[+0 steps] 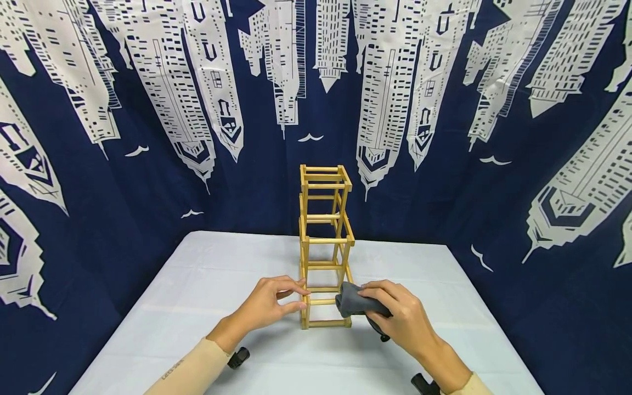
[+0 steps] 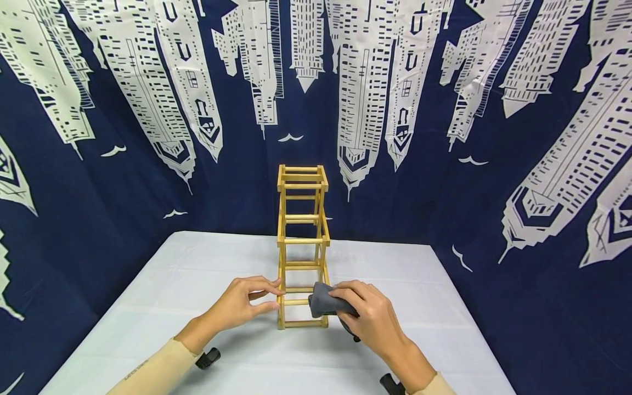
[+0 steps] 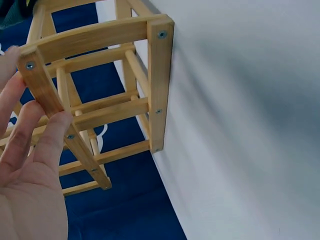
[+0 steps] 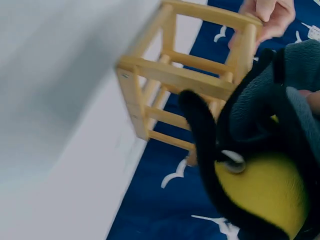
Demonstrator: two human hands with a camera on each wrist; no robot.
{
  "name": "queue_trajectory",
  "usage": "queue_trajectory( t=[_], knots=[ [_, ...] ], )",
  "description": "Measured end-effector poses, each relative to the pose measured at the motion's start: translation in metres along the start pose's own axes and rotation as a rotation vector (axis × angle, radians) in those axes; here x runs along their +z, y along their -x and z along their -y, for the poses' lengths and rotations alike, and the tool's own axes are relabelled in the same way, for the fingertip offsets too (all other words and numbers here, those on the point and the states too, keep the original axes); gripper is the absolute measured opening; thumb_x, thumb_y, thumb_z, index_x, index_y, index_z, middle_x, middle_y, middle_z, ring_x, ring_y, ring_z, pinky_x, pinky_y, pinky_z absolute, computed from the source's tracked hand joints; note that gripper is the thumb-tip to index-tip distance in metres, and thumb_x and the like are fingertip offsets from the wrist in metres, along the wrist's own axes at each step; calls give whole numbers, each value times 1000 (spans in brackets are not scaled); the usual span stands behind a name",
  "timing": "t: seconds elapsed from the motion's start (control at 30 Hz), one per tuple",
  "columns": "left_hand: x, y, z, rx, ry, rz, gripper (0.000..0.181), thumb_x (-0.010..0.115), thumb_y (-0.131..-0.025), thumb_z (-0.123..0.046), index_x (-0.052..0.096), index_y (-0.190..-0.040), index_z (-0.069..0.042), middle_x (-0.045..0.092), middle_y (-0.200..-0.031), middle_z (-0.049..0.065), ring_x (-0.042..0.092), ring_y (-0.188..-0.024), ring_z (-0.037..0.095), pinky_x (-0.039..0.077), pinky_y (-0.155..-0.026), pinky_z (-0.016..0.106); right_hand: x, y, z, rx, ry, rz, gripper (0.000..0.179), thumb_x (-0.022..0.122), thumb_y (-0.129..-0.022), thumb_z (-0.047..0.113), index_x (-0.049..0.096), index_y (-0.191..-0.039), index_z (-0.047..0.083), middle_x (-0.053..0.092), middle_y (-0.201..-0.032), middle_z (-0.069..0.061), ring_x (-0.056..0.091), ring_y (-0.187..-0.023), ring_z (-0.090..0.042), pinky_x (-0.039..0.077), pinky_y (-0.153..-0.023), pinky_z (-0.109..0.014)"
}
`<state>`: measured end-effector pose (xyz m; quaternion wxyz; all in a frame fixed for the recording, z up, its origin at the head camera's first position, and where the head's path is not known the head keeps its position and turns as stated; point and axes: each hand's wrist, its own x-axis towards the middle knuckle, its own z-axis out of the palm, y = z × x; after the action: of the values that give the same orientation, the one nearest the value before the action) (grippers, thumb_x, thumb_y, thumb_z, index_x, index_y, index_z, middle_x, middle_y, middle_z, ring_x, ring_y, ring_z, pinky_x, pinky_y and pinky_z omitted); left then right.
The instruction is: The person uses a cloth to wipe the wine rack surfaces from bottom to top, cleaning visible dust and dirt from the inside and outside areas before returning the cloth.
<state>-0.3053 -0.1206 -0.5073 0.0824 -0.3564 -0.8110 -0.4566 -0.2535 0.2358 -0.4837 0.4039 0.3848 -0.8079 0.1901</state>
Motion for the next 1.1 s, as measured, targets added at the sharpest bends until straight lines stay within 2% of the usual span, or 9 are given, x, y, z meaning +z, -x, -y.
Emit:
queue_trajectory(
  t=[0.13,0.27,0.4,0.6,0.83,0.97,1.1],
  knots=[
    [1,3,-2,-42,17,-15,26,93,-102,-20,89,-127,-16,87,-133,8,79,-139,37,67,-111,41,3,-9,0,52,50,94,66,111,-68,0,88,-127,20,87,-132,-1,85,-110,-24,72,-89,-45],
    [1,3,-4,-79,48,-9,38,94,-100,-19,85,-136,-11,85,-140,13,80,-138,38,67,-113,40,8,-16,4,154,55,210,59,110,-74,2,89,-126,21,89,-128,1,82,-104,-18,73,-88,-44],
    [0,0,-4,-88,48,-7,41,95,-99,-17,83,-138,-12,84,-142,15,79,-138,37,66,-114,38,12,-23,9,227,58,269,53,108,-79,3,90,-125,21,90,-122,2,80,-102,-15,73,-86,-41],
    [0,-2,-2,-77,41,-8,39,95,-99,-15,84,-135,-9,85,-140,11,80,-137,37,67,-114,39,25,-33,19,220,34,300,49,109,-79,7,90,-123,20,91,-119,2,78,-98,-15,72,-85,-40],
    [1,-1,-1,-104,44,0,29,93,-100,-10,87,-128,-11,85,-136,9,79,-140,37,67,-114,38,48,-43,38,176,-37,365,46,106,-86,14,89,-128,19,89,-125,0,83,-110,-19,73,-92,-44],
    [1,-3,-2,-108,25,0,25,95,-99,-14,89,-123,-12,85,-130,5,79,-140,34,67,-112,38,44,-44,40,195,-6,375,46,107,-84,14,89,-126,20,89,-123,2,83,-111,-18,74,-90,-44],
    [-1,-3,-6,-104,-1,-2,26,96,-98,-19,90,-123,-11,85,-127,3,79,-139,33,68,-110,38,28,-45,35,200,70,416,45,108,-83,15,90,-123,21,89,-123,3,83,-110,-19,74,-89,-44]
  ],
)
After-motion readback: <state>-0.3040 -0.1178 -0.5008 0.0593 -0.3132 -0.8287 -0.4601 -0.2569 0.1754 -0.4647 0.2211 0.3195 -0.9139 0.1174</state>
